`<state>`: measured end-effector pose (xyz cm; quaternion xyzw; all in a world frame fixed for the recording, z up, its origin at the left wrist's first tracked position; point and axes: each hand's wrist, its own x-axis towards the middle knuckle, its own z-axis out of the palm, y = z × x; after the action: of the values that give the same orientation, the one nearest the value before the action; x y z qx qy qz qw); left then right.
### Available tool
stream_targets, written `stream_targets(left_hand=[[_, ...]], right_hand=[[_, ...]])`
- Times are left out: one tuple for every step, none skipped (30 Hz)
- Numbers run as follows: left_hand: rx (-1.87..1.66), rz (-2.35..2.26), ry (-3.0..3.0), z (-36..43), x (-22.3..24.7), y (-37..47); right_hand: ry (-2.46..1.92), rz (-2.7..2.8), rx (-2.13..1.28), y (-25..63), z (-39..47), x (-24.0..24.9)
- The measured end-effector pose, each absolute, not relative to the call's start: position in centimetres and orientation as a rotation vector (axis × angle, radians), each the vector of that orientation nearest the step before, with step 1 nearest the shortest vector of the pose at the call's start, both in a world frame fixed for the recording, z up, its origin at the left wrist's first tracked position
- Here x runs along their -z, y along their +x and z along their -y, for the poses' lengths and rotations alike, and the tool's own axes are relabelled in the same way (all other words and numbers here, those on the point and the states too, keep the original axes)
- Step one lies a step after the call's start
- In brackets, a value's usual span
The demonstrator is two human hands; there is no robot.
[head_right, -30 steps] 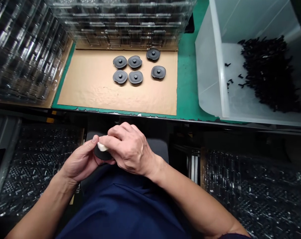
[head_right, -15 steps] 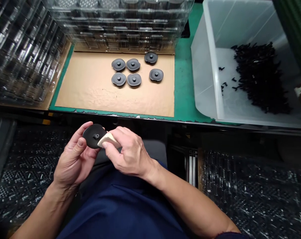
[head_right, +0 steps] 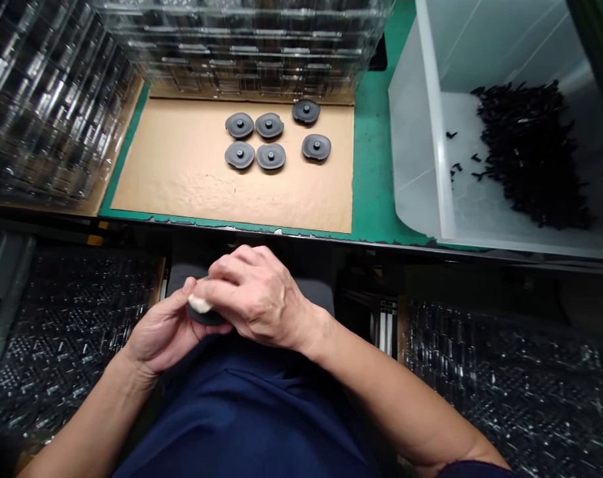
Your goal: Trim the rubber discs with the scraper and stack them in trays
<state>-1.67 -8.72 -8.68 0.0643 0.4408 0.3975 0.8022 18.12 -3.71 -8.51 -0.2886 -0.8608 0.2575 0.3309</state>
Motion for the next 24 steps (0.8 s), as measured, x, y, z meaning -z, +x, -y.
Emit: stream_targets(left_hand=[[-0.939,-0.965,0.167,8.5,8.6,-1.5],[-1.027,-0.997,0.211,8.3,8.4,-1.3],[-1.103,-1.033,0.267,8.1,8.3,-1.1],[-1.157,-1.067,0.327,7.9,8.2,-0.9],[-1.190,-1.093,0.383,7.8,8.1,-0.8],[-1.216,-1.109,0.428,7.7,8.1,-0.8],[-1.239,-1.118,0.458,7.6,8.0,-0.8],[-1.256,-1.122,0.473,7.6,7.9,-0.9],[-1.259,-1.122,0.473,7.7,7.9,-1.1],[-1.241,-1.115,0.460,7.7,7.9,-1.2],[-1.199,-1.102,0.438,7.8,7.9,-1.4],[-1.138,-1.080,0.409,7.9,7.9,-1.6],[-1.071,-1.050,0.378,8.1,8.0,-1.8],[-1.010,-1.016,0.344,8.2,8.2,-1.9],[-0.959,-0.983,0.307,8.4,8.3,-2.0],[-0.919,-0.953,0.269,8.5,8.5,-2.0],[-0.885,-0.928,0.232,8.7,8.7,-1.9],[-0.848,-0.906,0.199,8.8,8.8,-1.9],[-0.808,-0.887,0.172,8.9,8.8,-1.8],[-0.787,-0.874,0.150,8.9,8.8,-1.7],[-0.798,-0.871,0.138,8.9,8.8,-1.6],[-0.841,-0.883,0.138,8.8,8.7,-1.5],[-0.913,-0.910,0.150,8.7,8.7,-1.4],[-0.998,-0.947,0.176,8.6,8.6,-1.4]], right_hand=[[-0.896,2.161,-0.716,18.0,3.9,8.5],[-1.055,2.043,-0.813,17.8,4.1,8.4],[-1.198,1.911,-0.960,17.6,4.3,8.3],[-1.292,1.784,-1.136,17.3,4.5,8.2],[-1.329,1.681,-1.309,17.1,4.7,8.0],[-1.326,1.615,-1.442,16.9,4.9,7.8],[-1.306,1.591,-1.502,16.8,5.0,7.6],[-1.288,1.602,-1.479,16.7,5.0,7.5],[-1.276,1.638,-1.395,16.7,5.0,7.5],[-1.272,1.687,-1.283,16.8,4.9,7.5],[-1.263,1.743,-1.166,16.9,4.8,7.6],[-1.244,1.802,-1.063,17.0,4.6,7.7],[-1.206,1.865,-0.984,17.2,4.5,7.8],[-1.149,1.932,-0.931,17.4,4.3,7.9],[-1.077,2.002,-0.897,17.6,4.2,8.0],[-0.989,2.070,-0.873,17.8,4.0,8.0],[-0.893,2.136,-0.850,17.9,3.9,8.0],[-0.798,2.197,-0.822,18.1,3.7,7.9],[-0.715,2.252,-0.784,18.2,3.6,7.9],[-0.668,2.292,-0.744,18.3,3.5,7.9],[-0.674,2.299,-0.711,18.3,3.5,7.9],[-0.747,2.264,-0.695,18.3,3.6,8.0],[-0.872,2.190,-0.715,18.2,3.7,8.0],[-1.010,2.091,-0.787,18.0,3.9,8.1]])
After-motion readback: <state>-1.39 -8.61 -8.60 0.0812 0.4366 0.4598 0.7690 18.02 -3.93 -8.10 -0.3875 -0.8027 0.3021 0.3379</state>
